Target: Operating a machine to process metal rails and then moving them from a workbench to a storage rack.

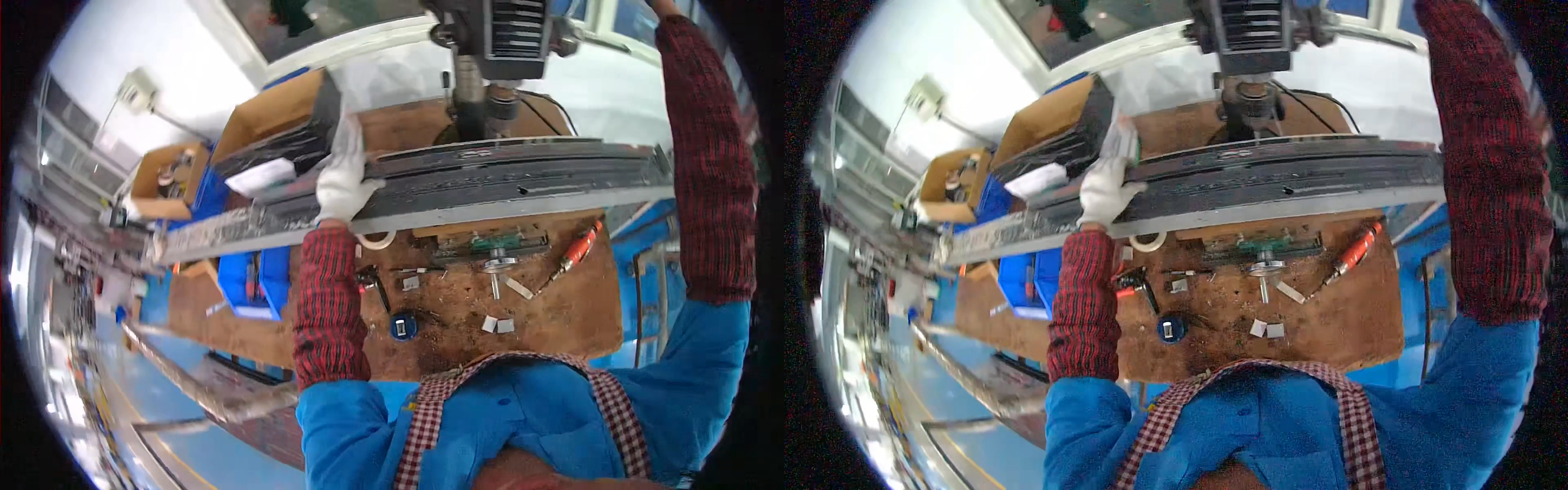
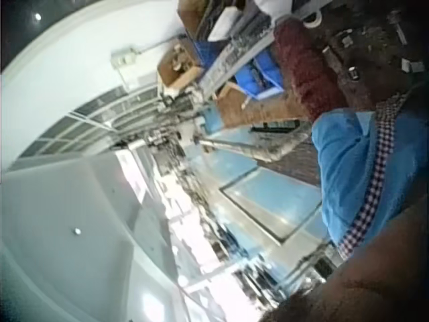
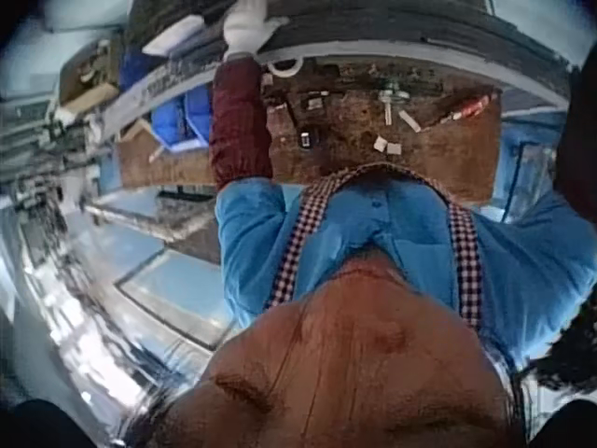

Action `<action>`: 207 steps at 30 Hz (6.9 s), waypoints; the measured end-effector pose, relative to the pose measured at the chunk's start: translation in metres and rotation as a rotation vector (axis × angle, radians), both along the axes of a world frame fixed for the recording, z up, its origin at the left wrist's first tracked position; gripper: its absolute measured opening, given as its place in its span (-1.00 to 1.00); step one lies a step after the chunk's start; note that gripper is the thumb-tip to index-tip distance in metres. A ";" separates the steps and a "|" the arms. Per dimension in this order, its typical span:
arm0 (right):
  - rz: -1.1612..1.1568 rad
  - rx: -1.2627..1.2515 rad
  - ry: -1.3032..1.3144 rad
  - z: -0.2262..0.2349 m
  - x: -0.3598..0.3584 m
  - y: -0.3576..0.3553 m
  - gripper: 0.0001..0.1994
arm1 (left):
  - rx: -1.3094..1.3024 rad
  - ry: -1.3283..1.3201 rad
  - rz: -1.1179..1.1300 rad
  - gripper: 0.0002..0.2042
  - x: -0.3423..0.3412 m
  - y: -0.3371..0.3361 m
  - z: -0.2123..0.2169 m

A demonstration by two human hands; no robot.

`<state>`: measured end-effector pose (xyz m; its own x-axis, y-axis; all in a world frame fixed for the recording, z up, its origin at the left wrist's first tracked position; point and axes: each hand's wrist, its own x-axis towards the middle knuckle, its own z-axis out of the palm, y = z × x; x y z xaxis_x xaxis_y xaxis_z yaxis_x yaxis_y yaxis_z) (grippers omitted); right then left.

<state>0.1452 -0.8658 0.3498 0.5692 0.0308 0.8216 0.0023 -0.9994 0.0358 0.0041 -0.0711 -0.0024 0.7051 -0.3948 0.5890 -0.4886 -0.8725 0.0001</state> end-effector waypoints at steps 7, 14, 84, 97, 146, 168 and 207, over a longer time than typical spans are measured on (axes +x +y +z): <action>-0.310 -0.119 0.254 -0.006 -0.196 0.337 -0.51 | 0.075 0.061 0.059 -0.58 -0.006 0.021 -0.004; -0.303 -0.417 0.268 -0.039 -0.299 0.362 -0.67 | 0.124 -0.070 -0.006 -0.52 0.007 0.038 -0.019; 0.102 0.344 0.455 -0.225 -0.258 0.329 -0.70 | -0.082 -0.071 -0.069 -0.70 0.004 -0.031 0.000; 0.222 0.692 0.331 -0.298 -0.197 0.335 -0.72 | -0.005 0.046 0.126 -0.70 0.013 -0.112 -0.001; 0.085 0.758 0.558 -0.260 -0.231 0.341 -0.57 | 0.041 -0.093 0.054 -0.68 0.022 -0.107 -0.010; 0.245 0.751 0.175 -0.348 -0.126 0.322 -0.69 | 0.050 -0.082 0.024 -0.74 0.022 -0.106 -0.013; 0.498 0.789 -0.266 -0.084 -0.116 0.328 -0.50 | -0.064 -0.082 0.089 -0.62 0.014 -0.092 -0.015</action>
<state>0.0295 -0.5379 0.2662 0.4324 -0.3975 0.8093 0.5203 -0.6231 -0.5840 0.0178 -0.1634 -0.0173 0.6839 -0.2929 0.6682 -0.4101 -0.9118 0.0200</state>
